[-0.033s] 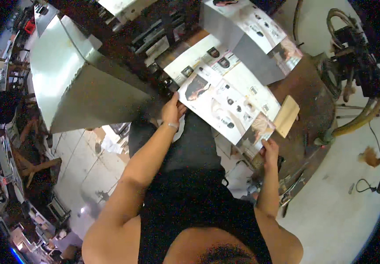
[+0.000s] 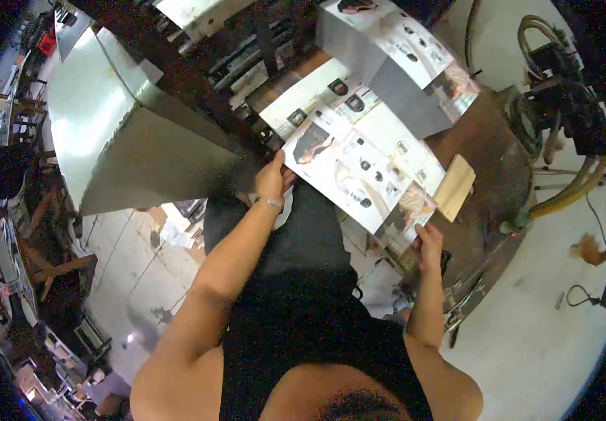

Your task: The recorder is inspecting and stacking large printed sheets in a printing or packaging facility.

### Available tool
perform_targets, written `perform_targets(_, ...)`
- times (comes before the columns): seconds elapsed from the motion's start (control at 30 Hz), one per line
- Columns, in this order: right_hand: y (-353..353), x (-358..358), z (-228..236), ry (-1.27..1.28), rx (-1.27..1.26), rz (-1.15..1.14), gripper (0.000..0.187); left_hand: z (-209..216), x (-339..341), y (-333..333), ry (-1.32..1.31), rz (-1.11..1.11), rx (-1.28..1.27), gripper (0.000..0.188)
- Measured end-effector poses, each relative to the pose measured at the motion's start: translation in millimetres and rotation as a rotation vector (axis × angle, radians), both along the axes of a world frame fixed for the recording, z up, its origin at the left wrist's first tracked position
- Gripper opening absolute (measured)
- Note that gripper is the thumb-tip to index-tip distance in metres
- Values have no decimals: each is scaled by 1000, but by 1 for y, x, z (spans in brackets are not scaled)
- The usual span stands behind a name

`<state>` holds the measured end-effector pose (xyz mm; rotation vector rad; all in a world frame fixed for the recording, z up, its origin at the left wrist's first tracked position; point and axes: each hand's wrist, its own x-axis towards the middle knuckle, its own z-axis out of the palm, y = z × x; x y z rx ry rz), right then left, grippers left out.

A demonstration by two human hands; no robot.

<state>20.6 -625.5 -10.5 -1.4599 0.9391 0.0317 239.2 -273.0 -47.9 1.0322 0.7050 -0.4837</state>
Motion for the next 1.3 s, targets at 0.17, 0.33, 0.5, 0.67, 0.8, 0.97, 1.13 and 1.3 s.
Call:
perform_targets(0.17, 8, 4, 10, -28, 25, -30, 15, 3, 0, -3, -61, 42, 76, 31)
perform_targets(0.33, 21, 11, 33, -30, -29, -92, 12, 24, 1, -10, -83, 122, 162, 29)
perform_targets(0.5, 32, 15, 69, -297, 162, -154, 23, 73, 11, -17, -111, 183, 112, 24)
perform_targets(0.67, 39, 18, 110, -612, 228, -297, 38, 127, 21, -12, -157, 252, -197, 28)
perform_targets(0.8, 19, 43, 146, -712, 174, -303, 45, 163, 66, -40, -285, 217, -369, 32)
perform_targets(0.97, -12, 92, 174, -825, 216, -247, 43, 187, 142, -84, -375, 97, -389, 33)
perform_targets(1.13, -28, 124, 169, -817, 226, -266, 43, 182, 182, -125, -418, 112, -366, 32)
perform_targets(1.3, -47, 119, 156, -851, 273, -189, 41, 175, 200, -140, -463, 227, -217, 31)
